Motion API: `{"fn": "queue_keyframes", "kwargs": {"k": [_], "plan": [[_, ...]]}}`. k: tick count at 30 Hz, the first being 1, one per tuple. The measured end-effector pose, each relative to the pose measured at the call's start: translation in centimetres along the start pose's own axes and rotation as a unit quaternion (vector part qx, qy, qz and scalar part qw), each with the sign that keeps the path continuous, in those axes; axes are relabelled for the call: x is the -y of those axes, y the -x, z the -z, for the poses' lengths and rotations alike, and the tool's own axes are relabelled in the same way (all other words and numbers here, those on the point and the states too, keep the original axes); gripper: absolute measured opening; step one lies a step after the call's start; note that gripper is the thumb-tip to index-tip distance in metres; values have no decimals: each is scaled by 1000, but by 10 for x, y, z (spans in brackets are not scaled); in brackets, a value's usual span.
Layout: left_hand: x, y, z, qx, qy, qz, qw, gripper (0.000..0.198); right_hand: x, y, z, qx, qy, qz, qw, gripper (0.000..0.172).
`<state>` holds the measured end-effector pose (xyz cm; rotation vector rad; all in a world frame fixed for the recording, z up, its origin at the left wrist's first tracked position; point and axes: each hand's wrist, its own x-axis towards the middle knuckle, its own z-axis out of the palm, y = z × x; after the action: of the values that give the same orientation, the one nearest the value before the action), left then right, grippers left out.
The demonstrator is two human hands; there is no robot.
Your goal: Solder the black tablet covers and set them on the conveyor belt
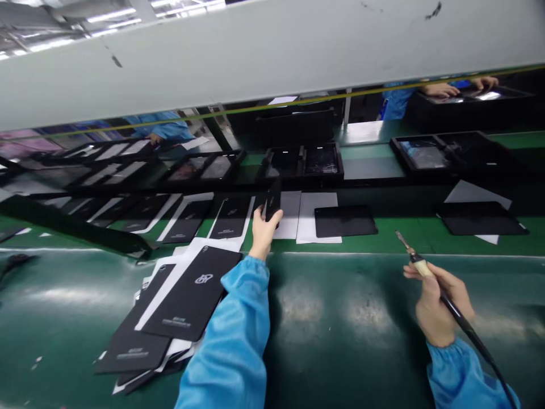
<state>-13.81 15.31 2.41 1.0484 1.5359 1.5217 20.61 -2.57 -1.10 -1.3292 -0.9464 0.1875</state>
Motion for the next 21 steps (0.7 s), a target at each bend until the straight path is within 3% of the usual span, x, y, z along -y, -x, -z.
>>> {"fn": "queue_keyframes", "kwargs": {"k": [2, 4, 6, 8, 11, 16, 21], "plan": [[-4, 29, 11, 12, 184, 28, 983, 58, -1, 4, -1, 37, -16, -9, 999, 35], [-4, 66, 21, 71, 328, 84, 938, 43, -3, 10, -5, 76, -34, -7, 997, 32], [1, 103, 26, 133, 386, 163, 898, 40, -5, 16, -12, 117, -44, -6, 992, 29], [8, 133, 24, 166, 379, 248, 876, 45, -5, 21, -19, 176, -41, -12, 983, 26], [19, 166, 10, 173, 329, 319, 872, 49, 0, 28, -27, 248, -16, -8, 969, 23], [25, 204, -15, 120, 315, 273, 901, 59, 14, 47, -28, 300, -7, -23, 954, 22], [24, 221, -17, 140, 337, 285, 887, 56, 10, 57, -28, 275, 12, 29, 961, 11]]}}
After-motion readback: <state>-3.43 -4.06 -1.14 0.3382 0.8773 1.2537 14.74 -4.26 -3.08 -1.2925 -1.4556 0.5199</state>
